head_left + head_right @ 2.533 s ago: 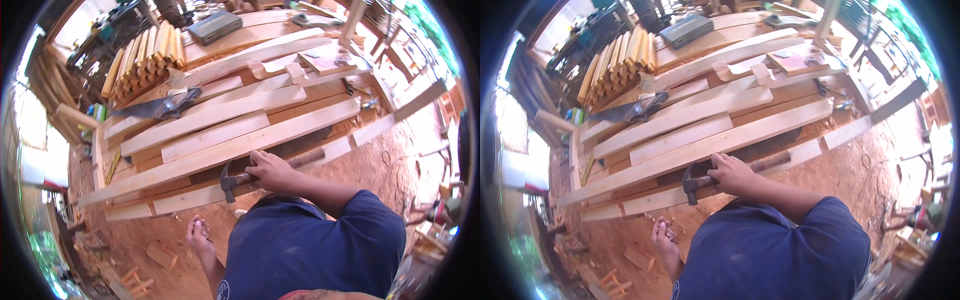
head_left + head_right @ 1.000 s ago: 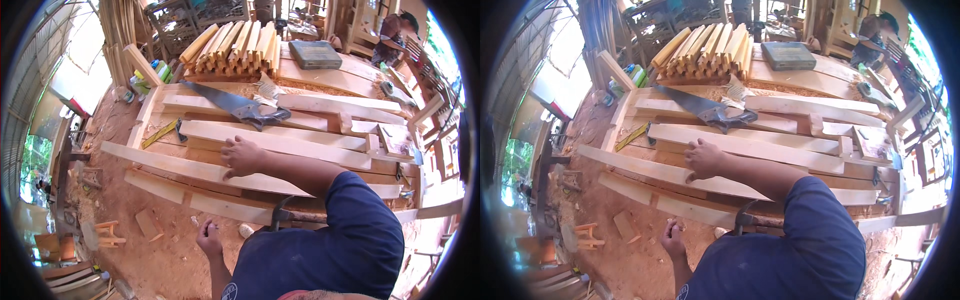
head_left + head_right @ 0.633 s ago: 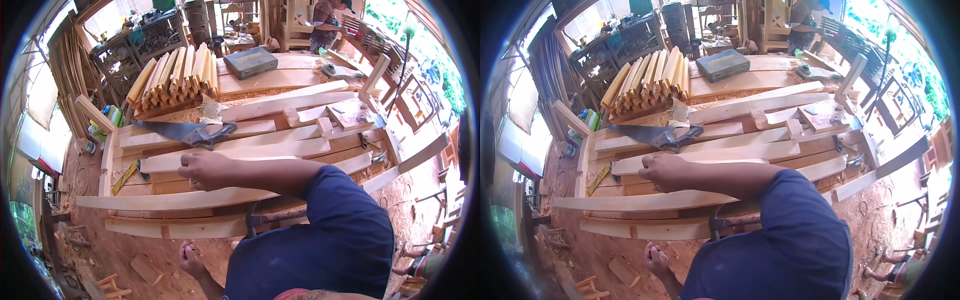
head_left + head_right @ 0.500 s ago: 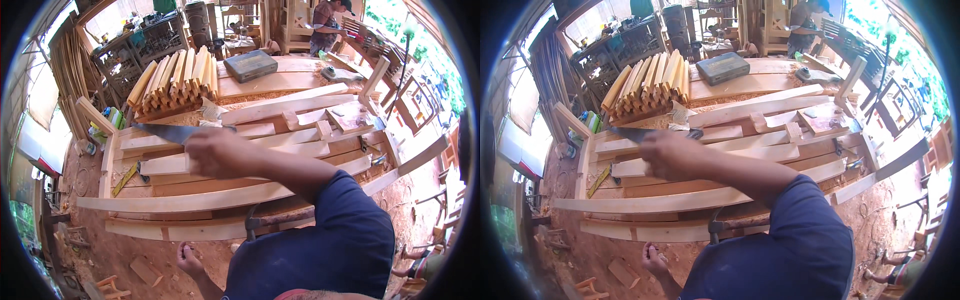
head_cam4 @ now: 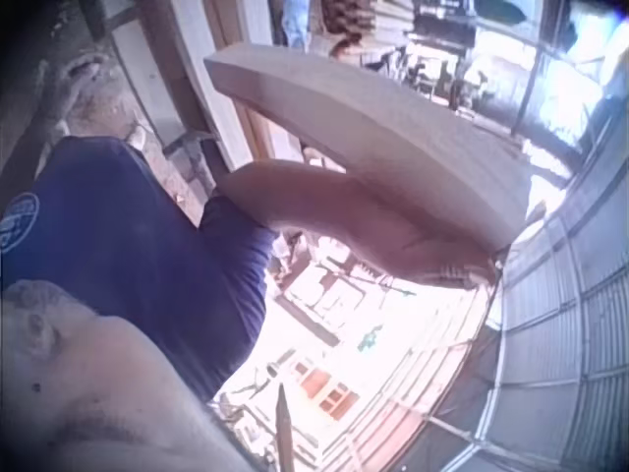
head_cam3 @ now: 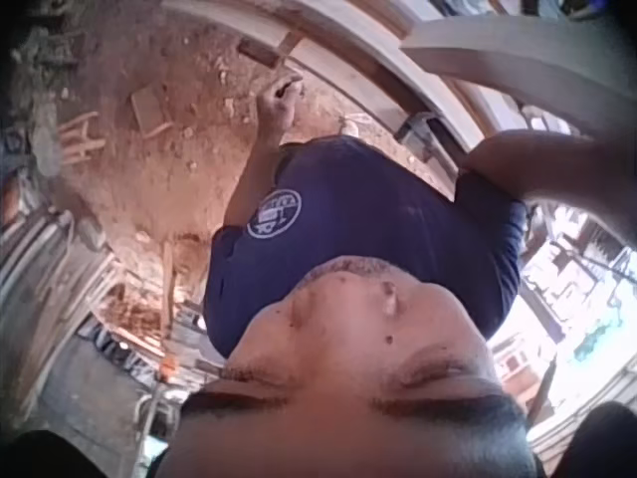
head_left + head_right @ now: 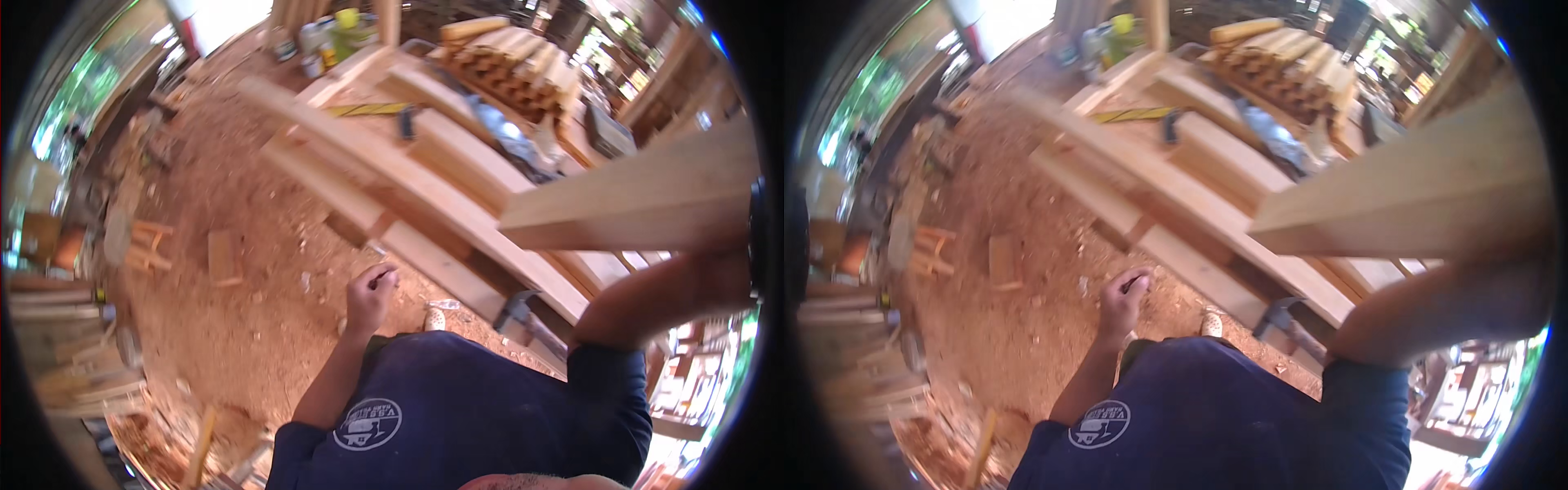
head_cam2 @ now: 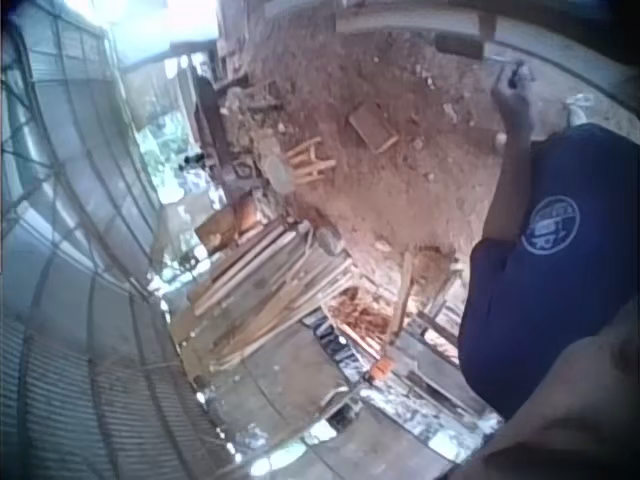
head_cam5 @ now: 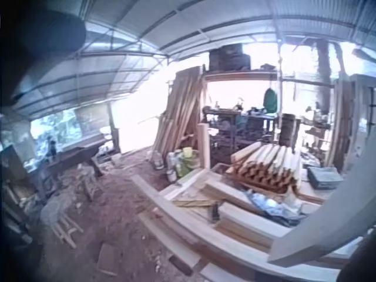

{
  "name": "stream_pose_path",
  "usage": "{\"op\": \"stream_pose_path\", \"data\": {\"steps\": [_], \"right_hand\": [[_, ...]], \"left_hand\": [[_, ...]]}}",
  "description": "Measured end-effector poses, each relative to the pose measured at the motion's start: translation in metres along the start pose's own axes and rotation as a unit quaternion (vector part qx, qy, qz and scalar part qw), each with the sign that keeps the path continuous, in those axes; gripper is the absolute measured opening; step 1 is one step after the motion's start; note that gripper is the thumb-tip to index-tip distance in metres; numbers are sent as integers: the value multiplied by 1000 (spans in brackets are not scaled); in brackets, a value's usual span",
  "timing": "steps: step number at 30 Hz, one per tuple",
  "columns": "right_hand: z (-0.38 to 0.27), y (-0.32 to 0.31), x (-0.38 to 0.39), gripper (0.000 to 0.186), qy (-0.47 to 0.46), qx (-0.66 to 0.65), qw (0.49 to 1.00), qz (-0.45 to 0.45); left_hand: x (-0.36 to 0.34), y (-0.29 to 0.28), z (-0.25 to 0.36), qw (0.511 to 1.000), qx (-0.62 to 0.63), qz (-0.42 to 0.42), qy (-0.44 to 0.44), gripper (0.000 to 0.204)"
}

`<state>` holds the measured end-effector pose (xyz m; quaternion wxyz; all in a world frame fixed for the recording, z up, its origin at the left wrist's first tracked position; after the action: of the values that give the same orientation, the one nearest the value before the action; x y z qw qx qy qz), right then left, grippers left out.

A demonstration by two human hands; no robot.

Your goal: The person constructs a wooden frame by hammering a nail into a joint, checking the alignment, and then sanding the wood surfaces with a piece of sandpaper.

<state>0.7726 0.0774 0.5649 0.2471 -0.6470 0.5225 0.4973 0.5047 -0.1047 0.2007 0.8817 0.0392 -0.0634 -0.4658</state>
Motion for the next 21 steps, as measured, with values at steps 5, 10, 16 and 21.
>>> {"op": "stream_pose_path", "data": {"steps": [5, 10, 16, 21], "right_hand": [[-2, 117, 9, 27, 2, -40, 999, -28], [27, 219, 18, 30, 26, -99, 994, -27], [71, 298, 9, 34, 38, -105, 994, -23], [150, 360, 18, 38, 64, -109, 992, -8]], "left_hand": [[11, -112, 7, 997, 30, 25, -73, 24], [32, -265, 2, 987, -20, 139, -81, 26], [-10, -331, 34, 983, -15, 166, -73, 22], [-73, -359, 43, 986, -10, 154, -57, 21]]}}
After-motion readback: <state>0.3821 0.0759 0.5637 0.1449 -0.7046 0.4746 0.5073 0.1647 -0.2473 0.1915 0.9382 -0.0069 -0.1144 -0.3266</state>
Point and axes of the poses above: each hand's wrist, its own x-axis away from the middle knuckle, its own y-axis out of the palm, z = x × y, the point moved 3 cm from there along -x, towards the middle knuckle, and after that the axes turned 3 degrees about x, right-handed, at the moved point
